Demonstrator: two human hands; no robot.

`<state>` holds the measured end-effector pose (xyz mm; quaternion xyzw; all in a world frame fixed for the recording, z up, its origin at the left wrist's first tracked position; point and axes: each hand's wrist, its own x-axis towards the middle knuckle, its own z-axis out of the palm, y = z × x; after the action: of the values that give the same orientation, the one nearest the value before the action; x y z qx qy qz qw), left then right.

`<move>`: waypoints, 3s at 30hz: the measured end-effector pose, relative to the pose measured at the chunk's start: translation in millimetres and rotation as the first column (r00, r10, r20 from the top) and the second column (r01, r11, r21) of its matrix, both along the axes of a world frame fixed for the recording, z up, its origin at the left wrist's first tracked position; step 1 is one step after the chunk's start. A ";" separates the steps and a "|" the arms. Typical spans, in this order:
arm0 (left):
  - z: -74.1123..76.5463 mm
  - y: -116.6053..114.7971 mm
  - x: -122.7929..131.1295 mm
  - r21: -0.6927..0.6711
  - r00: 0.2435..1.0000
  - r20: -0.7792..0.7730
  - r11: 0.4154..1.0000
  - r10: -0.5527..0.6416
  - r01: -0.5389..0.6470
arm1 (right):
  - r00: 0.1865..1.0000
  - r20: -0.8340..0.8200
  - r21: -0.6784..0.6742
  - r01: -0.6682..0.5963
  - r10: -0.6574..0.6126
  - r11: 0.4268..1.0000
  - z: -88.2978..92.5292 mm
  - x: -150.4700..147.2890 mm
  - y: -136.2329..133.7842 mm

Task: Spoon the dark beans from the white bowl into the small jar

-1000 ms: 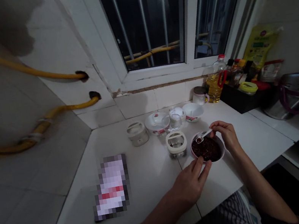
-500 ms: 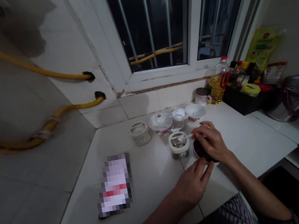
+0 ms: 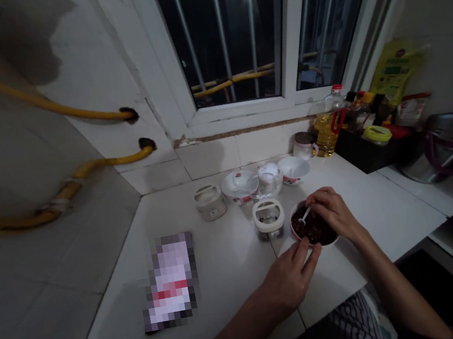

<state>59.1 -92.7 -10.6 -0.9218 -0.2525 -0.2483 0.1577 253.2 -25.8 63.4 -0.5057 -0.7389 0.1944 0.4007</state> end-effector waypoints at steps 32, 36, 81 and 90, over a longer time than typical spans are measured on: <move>1.4 -0.7 1.2 0.011 1.000 0.026 1.000 0.014 -0.014 | 0.920 -0.393 0.079 0.044 -0.009 0.996 15.2 -33.4 -5.4; 1.9 -0.1 2.4 0.013 0.999 0.042 1.000 0.013 -0.014 | 0.977 0.032 0.346 -0.207 0.209 0.915 11.5 -46.8 -8.7; 0.3 -0.4 0.6 -0.024 1.000 -0.005 1.000 0.017 -0.017 | 0.905 -0.424 0.044 0.043 -0.020 0.998 15.9 -33.2 0.2; 2.8 -0.7 1.7 0.011 1.000 0.013 1.000 0.007 -0.007 | 0.990 -0.051 0.325 -0.107 0.131 0.940 12.3 -37.7 -1.1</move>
<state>60.8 -93.5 -7.9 -0.9184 -0.2554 -0.2550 0.1620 215.5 -26.9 75.7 -0.3808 -0.7749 0.1136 0.4915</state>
